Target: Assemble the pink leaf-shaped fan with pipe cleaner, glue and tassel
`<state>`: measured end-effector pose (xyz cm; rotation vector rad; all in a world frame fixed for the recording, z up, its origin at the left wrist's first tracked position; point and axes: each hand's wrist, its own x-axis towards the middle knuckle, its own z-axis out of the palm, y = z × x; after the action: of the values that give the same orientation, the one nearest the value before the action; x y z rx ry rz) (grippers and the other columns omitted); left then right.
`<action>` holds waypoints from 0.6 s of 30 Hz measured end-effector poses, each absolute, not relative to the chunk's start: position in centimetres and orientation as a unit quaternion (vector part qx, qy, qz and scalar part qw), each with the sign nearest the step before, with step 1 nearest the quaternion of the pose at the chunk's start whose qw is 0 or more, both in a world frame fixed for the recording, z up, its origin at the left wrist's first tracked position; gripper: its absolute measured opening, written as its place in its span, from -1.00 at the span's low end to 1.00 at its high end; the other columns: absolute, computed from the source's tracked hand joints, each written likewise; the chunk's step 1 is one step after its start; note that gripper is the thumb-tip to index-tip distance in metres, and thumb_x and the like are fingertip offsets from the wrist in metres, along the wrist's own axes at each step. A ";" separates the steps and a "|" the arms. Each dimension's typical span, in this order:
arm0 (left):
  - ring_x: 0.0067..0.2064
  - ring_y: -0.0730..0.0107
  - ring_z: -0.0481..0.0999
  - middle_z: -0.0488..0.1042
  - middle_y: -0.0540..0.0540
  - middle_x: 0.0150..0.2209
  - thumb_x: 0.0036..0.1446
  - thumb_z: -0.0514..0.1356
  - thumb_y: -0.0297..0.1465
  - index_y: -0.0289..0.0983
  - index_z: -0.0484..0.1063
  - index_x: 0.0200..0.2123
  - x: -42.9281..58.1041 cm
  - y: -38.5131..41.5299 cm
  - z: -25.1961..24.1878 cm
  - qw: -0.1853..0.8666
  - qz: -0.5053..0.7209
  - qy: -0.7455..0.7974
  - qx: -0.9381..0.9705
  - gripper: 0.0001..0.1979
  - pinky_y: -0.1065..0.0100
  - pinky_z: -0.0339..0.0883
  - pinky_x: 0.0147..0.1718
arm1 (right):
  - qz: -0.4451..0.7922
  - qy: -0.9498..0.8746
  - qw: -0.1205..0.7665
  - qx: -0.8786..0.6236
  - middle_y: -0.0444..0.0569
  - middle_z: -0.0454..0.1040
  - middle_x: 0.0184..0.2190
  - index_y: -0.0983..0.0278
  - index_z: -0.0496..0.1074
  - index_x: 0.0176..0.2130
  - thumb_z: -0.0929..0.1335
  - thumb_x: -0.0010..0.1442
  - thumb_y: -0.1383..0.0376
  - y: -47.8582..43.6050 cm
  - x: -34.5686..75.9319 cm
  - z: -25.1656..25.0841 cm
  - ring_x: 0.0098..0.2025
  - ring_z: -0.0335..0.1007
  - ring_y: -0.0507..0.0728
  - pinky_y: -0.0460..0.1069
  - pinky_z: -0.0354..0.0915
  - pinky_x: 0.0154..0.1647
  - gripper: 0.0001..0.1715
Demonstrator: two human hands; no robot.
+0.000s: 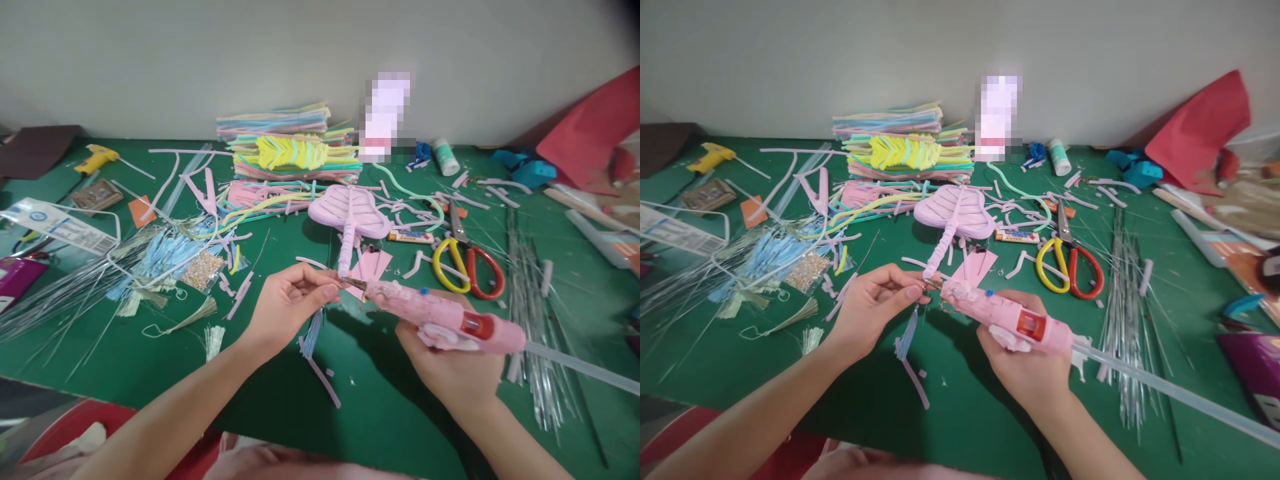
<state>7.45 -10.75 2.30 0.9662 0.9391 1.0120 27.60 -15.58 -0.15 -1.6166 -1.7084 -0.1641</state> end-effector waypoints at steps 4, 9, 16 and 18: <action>-0.27 0.33 0.61 0.62 -0.14 -0.26 -0.03 0.38 -0.33 -0.33 0.46 -0.47 7.4 -10.8 2.4 0.655 0.436 0.435 0.438 -0.79 0.34 0.52 -0.22 | -0.056 -0.676 0.389 -0.623 -0.11 0.54 -0.49 0.22 0.39 -0.30 0.34 0.00 0.30 -15.6 27.7 -0.1 -0.54 0.47 0.11 -0.07 0.37 -0.53 -0.83; -0.20 0.24 0.61 0.61 -0.16 -0.25 -0.04 0.38 -0.30 -0.33 0.46 -0.46 7.4 -10.8 2.4 0.644 0.430 0.444 0.450 -0.77 0.31 0.52 -0.20 | -0.066 -0.673 0.399 -0.620 -0.10 0.54 -0.49 0.22 0.38 -0.29 0.33 0.00 0.30 -15.7 27.7 -0.2 -0.53 0.48 0.11 -0.06 0.38 -0.52 -0.82; -0.22 0.27 0.61 0.61 -0.15 -0.26 -0.05 0.40 -0.30 -0.33 0.46 -0.47 7.4 -10.7 2.4 0.648 0.432 0.439 0.448 -0.77 0.32 0.52 -0.20 | -0.064 -0.681 0.383 -0.621 -0.10 0.54 -0.46 0.23 0.38 -0.25 0.36 0.00 0.27 -15.8 28.0 -0.4 -0.51 0.47 0.11 -0.08 0.37 -0.50 -0.77; -0.21 0.28 0.61 0.60 -0.13 -0.27 -0.04 0.39 -0.32 -0.33 0.47 -0.46 7.4 -10.7 2.4 0.648 0.436 0.436 0.448 -0.78 0.33 0.52 -0.21 | -0.062 -0.676 0.386 -0.624 -0.09 0.54 -0.46 0.23 0.39 -0.25 0.36 0.00 0.27 -15.9 28.0 -0.4 -0.51 0.47 0.10 -0.08 0.36 -0.50 -0.76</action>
<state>7.42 -10.67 2.38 1.0195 0.9904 0.9907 28.00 -15.87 -0.37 -1.5888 -1.7219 -0.1587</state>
